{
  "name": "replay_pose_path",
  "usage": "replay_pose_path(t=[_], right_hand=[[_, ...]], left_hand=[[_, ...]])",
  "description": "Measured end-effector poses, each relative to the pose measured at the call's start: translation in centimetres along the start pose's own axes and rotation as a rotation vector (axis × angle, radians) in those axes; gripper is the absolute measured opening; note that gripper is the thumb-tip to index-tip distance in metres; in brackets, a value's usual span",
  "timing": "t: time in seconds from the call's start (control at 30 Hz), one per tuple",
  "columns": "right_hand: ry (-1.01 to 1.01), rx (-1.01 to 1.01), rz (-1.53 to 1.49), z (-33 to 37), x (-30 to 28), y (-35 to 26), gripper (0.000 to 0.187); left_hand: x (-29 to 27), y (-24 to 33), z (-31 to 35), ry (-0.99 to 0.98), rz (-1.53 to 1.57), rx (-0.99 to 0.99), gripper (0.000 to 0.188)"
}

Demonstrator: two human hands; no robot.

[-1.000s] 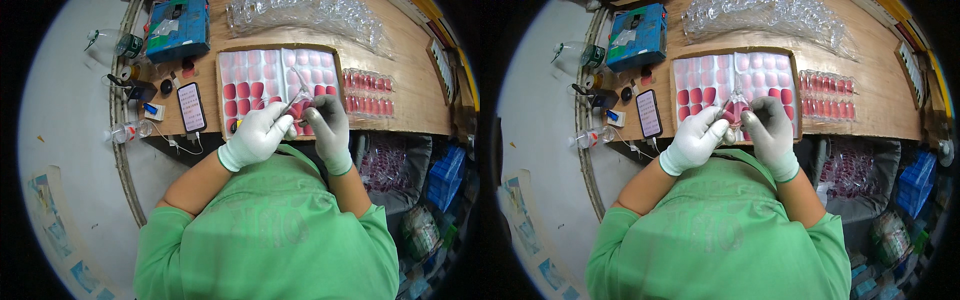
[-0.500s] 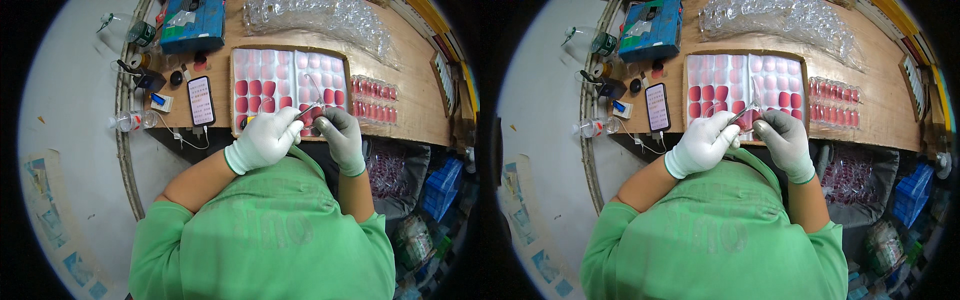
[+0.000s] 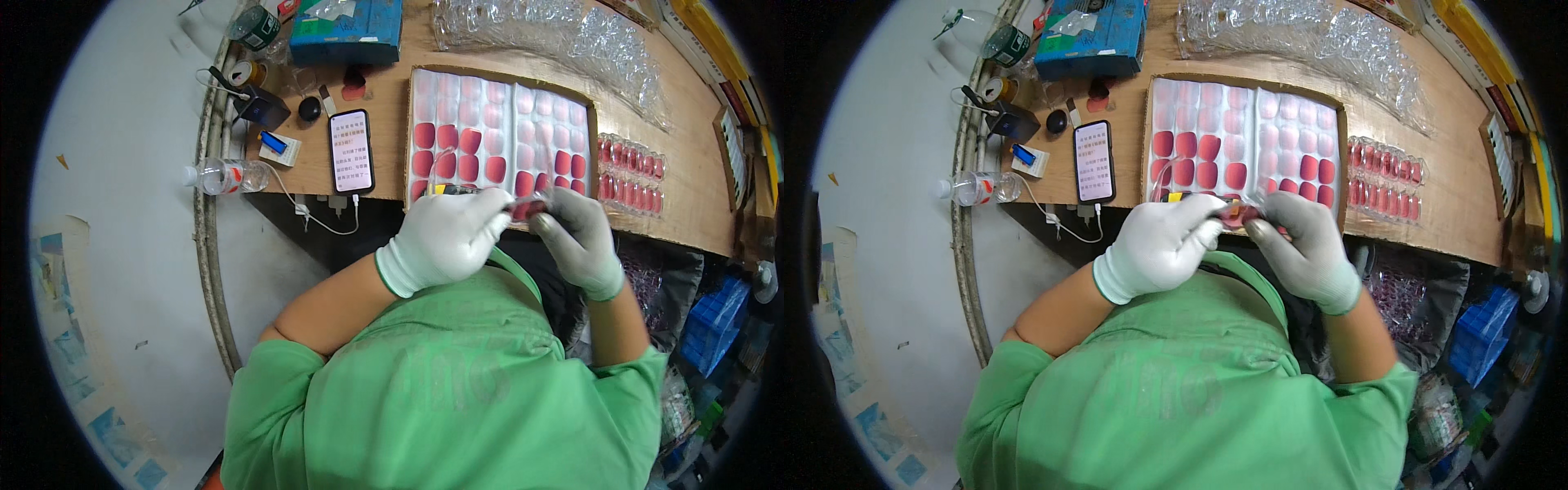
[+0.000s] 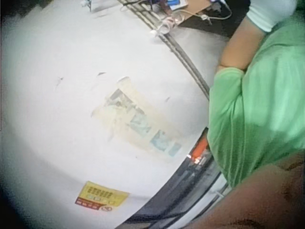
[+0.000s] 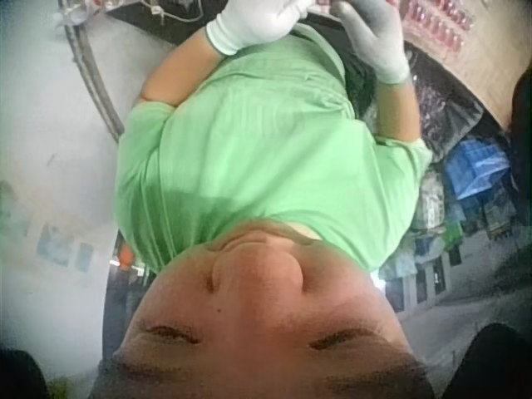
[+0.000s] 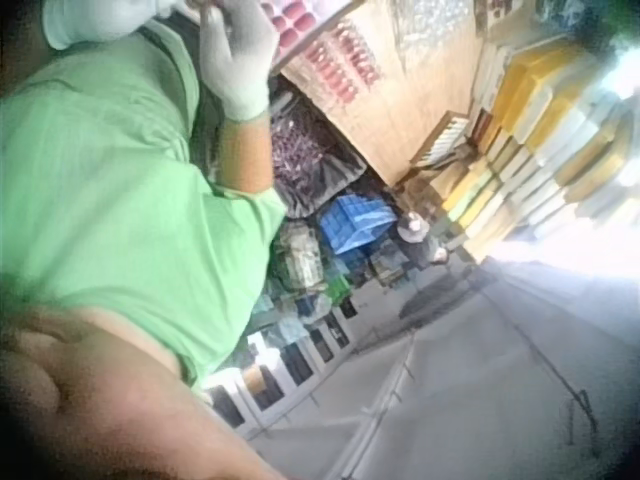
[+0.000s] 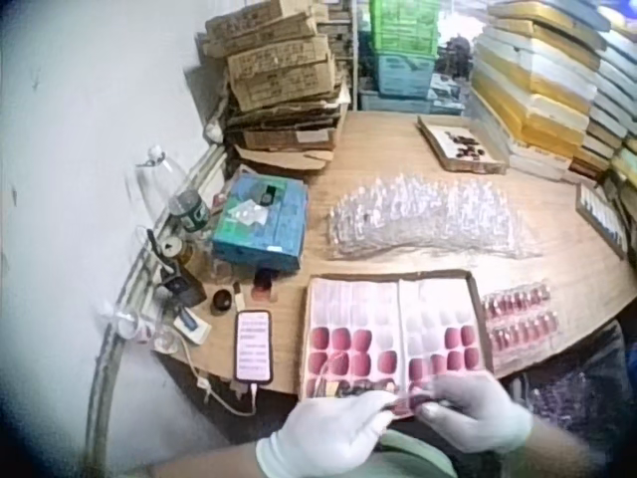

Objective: The person picks small red cylindrical objects from a tray and inserts them into clear plastic casings using tweezers. The person then places the assembled units into a larger plastic bag on the table.

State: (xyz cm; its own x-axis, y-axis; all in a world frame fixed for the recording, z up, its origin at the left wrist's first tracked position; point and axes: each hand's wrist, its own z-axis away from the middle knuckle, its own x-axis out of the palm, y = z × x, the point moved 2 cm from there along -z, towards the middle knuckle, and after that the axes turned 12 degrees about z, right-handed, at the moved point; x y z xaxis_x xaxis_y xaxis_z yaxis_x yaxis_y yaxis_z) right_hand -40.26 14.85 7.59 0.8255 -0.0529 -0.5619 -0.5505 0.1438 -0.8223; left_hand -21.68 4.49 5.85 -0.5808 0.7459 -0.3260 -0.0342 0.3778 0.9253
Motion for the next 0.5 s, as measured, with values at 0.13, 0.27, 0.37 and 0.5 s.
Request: replay_pose_path(t=[0.13, 0.27, 0.37, 0.5], right_hand=[[-0.051, -0.023, 0.134, 0.5, -2.1, -0.8, 0.014], [0.111, 0.008, 0.048, 0.0, -0.5, -0.1, 0.015], [0.189, 0.094, -0.222, 0.5, 1.9, 1.0, 0.017], [0.199, 0.089, -0.154, 0.6, 3.2, 1.0, 0.018]], left_hand=[[0.4, 1.2, -0.9, -0.04, -0.111, 0.039, 0.012], [0.2, 0.6, -1.6, -0.058, -0.115, -0.019, 0.011], [-1.3, 0.8, -2.1, -0.23, 0.031, -0.177, 0.015], [-2.3, -0.4, -2.1, -0.358, -0.1, -0.112, 0.022]])
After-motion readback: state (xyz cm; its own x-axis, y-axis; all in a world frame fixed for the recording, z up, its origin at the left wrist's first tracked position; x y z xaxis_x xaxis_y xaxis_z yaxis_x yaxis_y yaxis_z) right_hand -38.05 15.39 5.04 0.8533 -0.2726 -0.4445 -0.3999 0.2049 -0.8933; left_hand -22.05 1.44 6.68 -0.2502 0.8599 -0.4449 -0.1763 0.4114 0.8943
